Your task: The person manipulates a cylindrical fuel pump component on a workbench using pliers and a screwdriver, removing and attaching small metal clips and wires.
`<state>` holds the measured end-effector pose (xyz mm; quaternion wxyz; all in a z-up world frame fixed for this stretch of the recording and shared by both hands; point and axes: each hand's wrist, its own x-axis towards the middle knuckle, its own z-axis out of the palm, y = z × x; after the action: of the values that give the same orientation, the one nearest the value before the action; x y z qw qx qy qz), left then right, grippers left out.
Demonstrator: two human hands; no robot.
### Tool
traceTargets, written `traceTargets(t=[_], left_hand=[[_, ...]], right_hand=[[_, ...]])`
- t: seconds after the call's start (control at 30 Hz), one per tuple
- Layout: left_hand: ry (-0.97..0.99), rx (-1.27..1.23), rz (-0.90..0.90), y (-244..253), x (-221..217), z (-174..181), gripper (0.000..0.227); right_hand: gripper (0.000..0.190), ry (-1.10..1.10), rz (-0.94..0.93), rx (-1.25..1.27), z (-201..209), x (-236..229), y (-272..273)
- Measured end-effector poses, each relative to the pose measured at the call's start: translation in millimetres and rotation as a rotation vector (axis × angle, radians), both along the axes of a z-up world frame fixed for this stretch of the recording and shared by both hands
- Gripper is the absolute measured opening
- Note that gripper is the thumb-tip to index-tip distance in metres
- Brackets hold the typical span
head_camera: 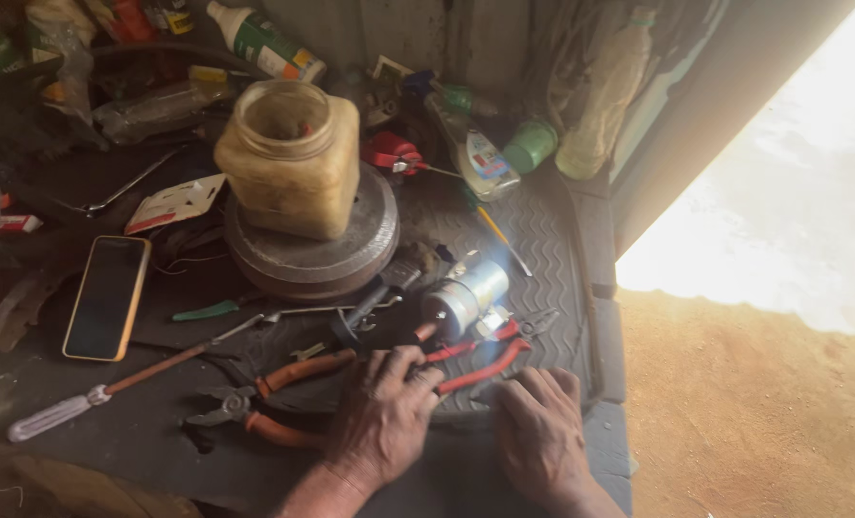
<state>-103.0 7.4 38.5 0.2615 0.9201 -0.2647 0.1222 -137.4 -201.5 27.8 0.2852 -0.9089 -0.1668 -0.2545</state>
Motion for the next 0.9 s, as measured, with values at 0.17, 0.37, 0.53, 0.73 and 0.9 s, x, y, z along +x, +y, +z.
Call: traceTargets(t=[0.17, 0.37, 0.53, 0.73, 0.9], left_hand=[[0.104, 0.036, 0.074, -5.6, 0.3, -0.3, 0.013], [-0.117, -0.081, 0.064, -3.2, -10.5, 18.9, 0.009], [0.016, -0.548, 0.148, 11.8, -11.2, 34.5, 0.008], [0.674, -1.273, 0.183, 22.6, 13.3, 36.2, 0.019], [0.786, -1.266, 0.226, 28.6, 13.5, 27.5, 0.017]], right_hand=[[0.013, -0.021, -0.062, 0.142, -1.5, -2.0, -6.0], [0.013, -0.015, -0.098, 0.216, -0.4, -4.9, -8.9], [0.013, 0.015, -0.054, 0.191, -5.3, -7.4, -5.9], [0.015, 0.166, 0.136, 0.17, -0.7, 8.6, 40.4], [0.021, 0.505, -0.155, 0.673, 11.7, 11.9, 65.2]])
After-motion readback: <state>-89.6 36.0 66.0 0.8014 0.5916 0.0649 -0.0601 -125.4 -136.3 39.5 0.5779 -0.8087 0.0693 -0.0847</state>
